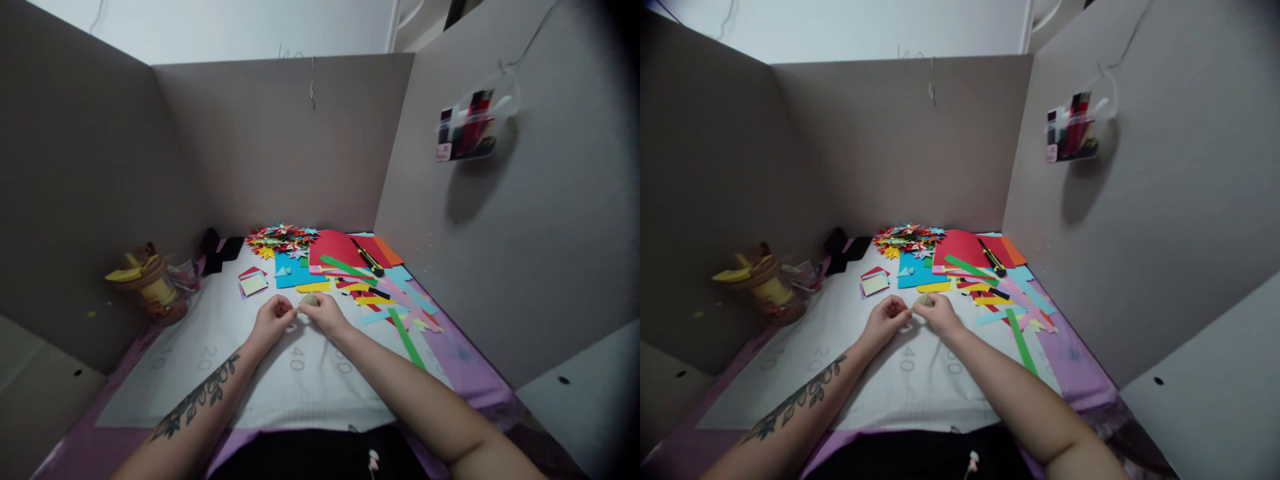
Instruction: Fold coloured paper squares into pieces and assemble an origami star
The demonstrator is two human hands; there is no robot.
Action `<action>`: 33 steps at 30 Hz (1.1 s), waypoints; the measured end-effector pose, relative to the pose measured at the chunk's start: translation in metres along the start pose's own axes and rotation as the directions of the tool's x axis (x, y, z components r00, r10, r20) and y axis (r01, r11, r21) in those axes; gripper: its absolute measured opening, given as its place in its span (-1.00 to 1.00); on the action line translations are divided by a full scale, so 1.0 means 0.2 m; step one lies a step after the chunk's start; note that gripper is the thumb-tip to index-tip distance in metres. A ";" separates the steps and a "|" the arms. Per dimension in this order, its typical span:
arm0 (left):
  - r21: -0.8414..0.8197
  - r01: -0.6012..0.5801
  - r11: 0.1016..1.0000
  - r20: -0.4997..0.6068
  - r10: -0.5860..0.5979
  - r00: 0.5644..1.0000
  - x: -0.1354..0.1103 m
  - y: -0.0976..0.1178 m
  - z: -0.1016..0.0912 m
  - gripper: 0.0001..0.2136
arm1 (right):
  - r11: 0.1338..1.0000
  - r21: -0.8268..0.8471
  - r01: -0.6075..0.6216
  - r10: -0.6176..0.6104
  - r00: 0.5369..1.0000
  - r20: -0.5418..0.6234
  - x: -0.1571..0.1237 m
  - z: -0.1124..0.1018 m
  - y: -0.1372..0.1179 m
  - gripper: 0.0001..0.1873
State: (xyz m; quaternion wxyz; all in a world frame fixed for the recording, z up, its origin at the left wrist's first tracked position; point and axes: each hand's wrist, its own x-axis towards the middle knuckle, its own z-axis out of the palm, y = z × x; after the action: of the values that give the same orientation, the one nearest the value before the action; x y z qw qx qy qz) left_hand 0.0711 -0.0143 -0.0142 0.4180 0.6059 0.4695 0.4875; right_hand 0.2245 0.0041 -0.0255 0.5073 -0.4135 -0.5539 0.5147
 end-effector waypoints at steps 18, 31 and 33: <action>0.036 -0.023 0.999 0.027 0.022 0.999 0.00 -0.01 0.00 -0.88 | 0.973 0.229 0.013 0.006 0.997 -0.083 0.03 -0.07 -0.03 -0.59; -0.143 0.052 0.988 -0.121 -0.069 0.990 0.02 -0.01 -0.03 -0.76 | 0.963 0.267 0.028 -0.014 0.998 -0.056 0.05 -0.09 -0.05 -0.63; -0.167 0.052 0.985 -0.107 -0.070 0.992 0.02 -0.01 -0.03 -0.74 | 0.967 0.255 0.004 -0.025 0.997 0.078 0.03 -0.06 -0.05 -0.65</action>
State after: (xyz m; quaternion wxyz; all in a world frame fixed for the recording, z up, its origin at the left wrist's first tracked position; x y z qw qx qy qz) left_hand 0.0658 -0.0095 -0.0143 0.4539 0.5264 0.4692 0.5448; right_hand 0.2356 0.0113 -0.0161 0.5372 -0.3198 -0.5063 0.5939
